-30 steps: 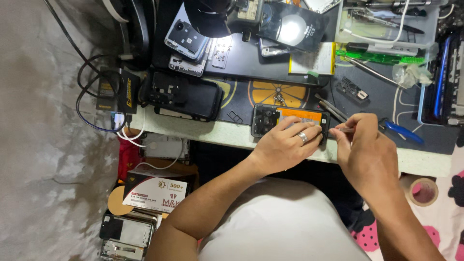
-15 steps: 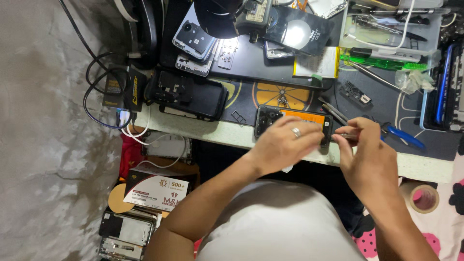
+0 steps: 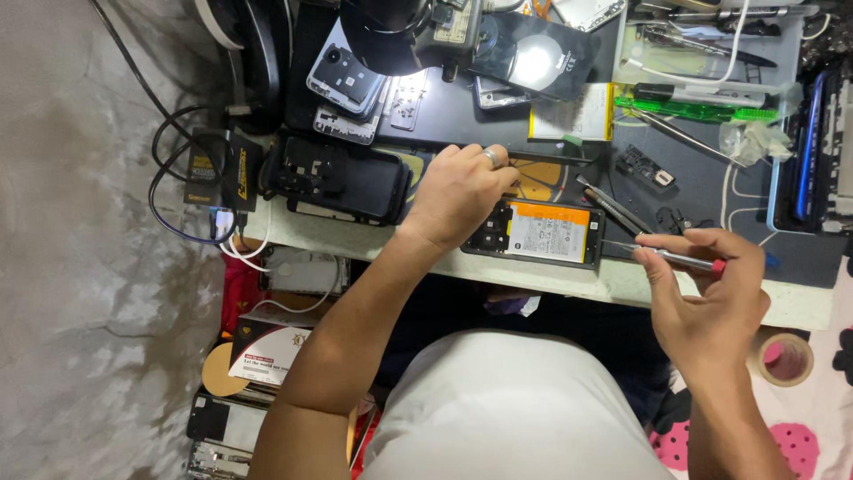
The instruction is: The person uses a screwdriver to remove screws from a smartphone's internal frame, then places the back cover onto the device and presses it into place. They continue to remove additional screws from the phone's interior while holding the device steady.
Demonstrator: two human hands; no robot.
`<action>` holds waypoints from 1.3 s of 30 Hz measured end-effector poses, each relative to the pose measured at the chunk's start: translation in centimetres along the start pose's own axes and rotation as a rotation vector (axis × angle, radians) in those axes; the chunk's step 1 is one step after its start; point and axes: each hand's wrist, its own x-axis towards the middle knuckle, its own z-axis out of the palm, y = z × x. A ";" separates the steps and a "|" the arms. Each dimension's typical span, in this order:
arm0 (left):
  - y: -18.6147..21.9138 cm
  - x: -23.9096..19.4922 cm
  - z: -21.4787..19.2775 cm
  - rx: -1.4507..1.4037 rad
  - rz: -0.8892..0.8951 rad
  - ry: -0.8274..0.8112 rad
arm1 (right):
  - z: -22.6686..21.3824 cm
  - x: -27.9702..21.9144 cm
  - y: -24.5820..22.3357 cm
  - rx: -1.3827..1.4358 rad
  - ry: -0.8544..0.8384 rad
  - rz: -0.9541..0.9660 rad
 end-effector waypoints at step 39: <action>2.1 -1.4 -0.1 -1.337 -0.582 0.081 | 8.2 6.7 -3.7 0.407 -0.152 0.228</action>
